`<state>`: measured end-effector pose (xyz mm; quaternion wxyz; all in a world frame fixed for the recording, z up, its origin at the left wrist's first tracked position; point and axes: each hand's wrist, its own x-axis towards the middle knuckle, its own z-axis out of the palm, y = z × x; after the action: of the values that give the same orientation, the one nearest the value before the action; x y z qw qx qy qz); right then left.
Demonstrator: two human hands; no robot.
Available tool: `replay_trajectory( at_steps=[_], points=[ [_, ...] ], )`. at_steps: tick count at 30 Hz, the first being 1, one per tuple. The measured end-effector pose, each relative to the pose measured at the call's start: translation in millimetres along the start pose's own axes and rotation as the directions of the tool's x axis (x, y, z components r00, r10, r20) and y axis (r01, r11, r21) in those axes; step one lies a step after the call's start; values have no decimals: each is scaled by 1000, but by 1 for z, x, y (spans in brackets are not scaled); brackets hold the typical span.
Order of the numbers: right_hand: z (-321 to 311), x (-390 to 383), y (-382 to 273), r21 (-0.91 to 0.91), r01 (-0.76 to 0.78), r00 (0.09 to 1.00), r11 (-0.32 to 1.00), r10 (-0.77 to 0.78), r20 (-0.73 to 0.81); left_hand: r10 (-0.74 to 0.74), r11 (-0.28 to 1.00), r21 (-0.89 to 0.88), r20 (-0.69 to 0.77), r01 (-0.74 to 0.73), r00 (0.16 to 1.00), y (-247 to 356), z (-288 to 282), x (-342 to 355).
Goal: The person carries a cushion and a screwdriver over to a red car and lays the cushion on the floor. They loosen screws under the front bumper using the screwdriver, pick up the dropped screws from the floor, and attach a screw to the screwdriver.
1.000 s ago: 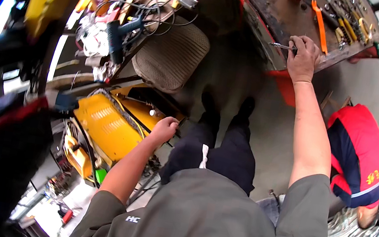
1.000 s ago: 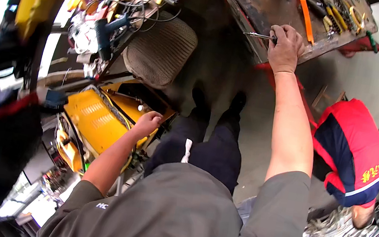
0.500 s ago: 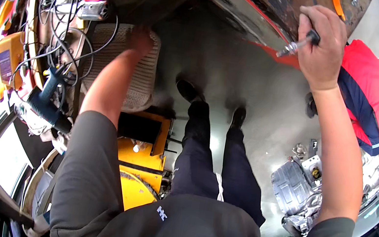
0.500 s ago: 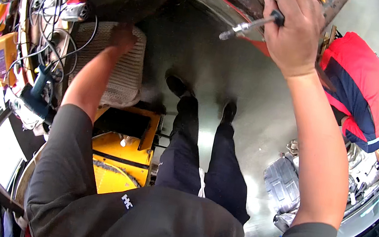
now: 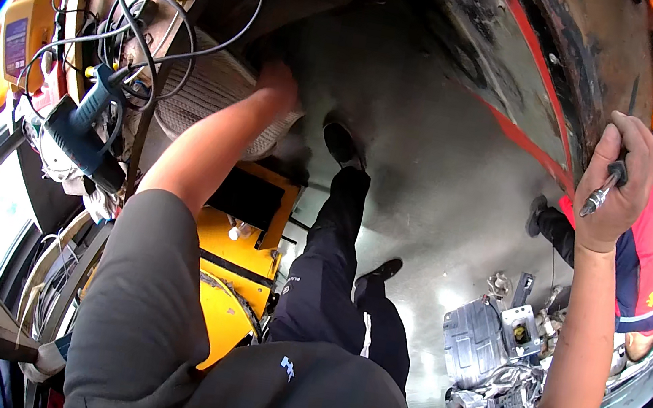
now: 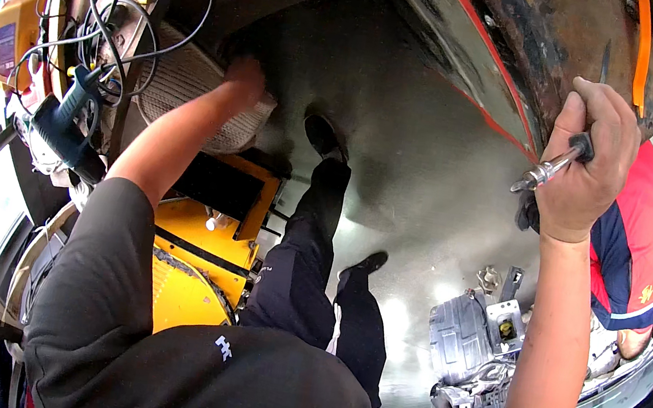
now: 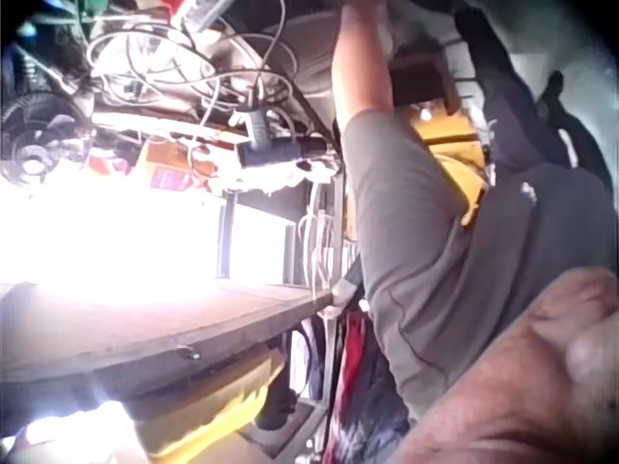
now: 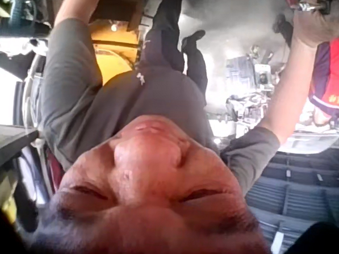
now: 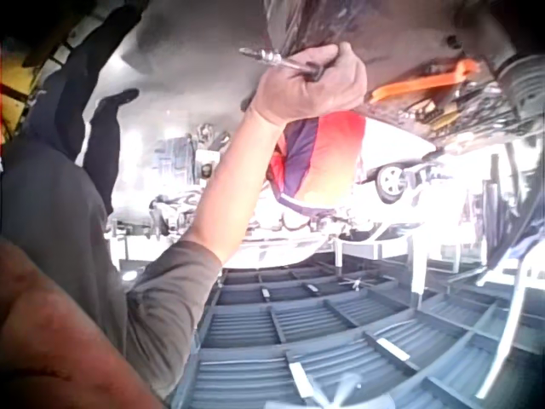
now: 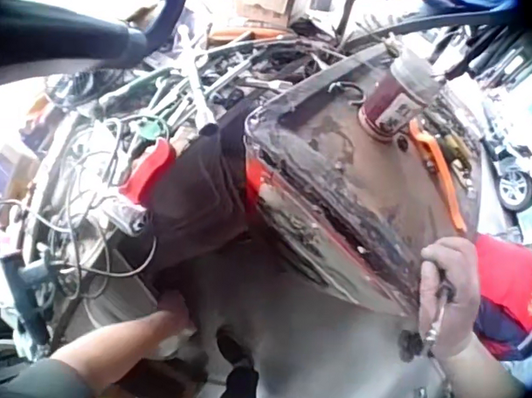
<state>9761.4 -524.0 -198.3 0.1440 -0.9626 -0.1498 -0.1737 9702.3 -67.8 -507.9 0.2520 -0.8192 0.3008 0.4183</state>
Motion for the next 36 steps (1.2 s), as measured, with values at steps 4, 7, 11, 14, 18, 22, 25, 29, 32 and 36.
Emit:
replay_trajectory(
  at_steps=[4, 7, 11, 14, 18, 22, 25, 29, 32, 36],
  points=[
    [1, 3, -1, 40, 24, 999, 999, -22, -33, -83, 950, -293, 104, 110, 991, 0, -14, -27],
    [-1, -1, 2, 57, 16, 999, 998, -14, -48, -109, 939, -320, 76, 127, 991, 12, -11, -62],
    [-2, -4, 11, 37, 34, 996, 999, -31, -89, -147, 907, -376, 140, 190, 979, 20, -13, -126],
    [-1, -6, 9, -22, 13, 994, 1000, -16, -108, -178, 934, -335, -143, 121, 974, 15, -39, -179],
    [5, -16, 16, 14, -42, 987, 999, 44, -155, -125, 923, -381, -175, 50, 977, 18, -113, -235],
    [6, -20, 17, 62, -69, 987, 996, 77, -138, -128, 856, -512, -351, -75, 927, 53, -159, -274],
    [3, -20, 19, 53, -35, 983, 998, 44, -176, -97, 845, -518, -391, -131, 915, 120, -205, -294],
    [-8, -33, 25, 68, 53, 954, 996, -30, -298, -64, 778, -569, -493, -266, 868, 207, -239, -309],
    [-76, -48, -21, 322, 123, 910, 939, 23, -415, -106, 706, -621, -569, -342, 815, 242, -227, -327],
    [-179, -144, -26, 402, 164, 888, 901, 43, -458, -113, 629, -710, -486, -316, 867, 272, -230, -371]
  ],
)
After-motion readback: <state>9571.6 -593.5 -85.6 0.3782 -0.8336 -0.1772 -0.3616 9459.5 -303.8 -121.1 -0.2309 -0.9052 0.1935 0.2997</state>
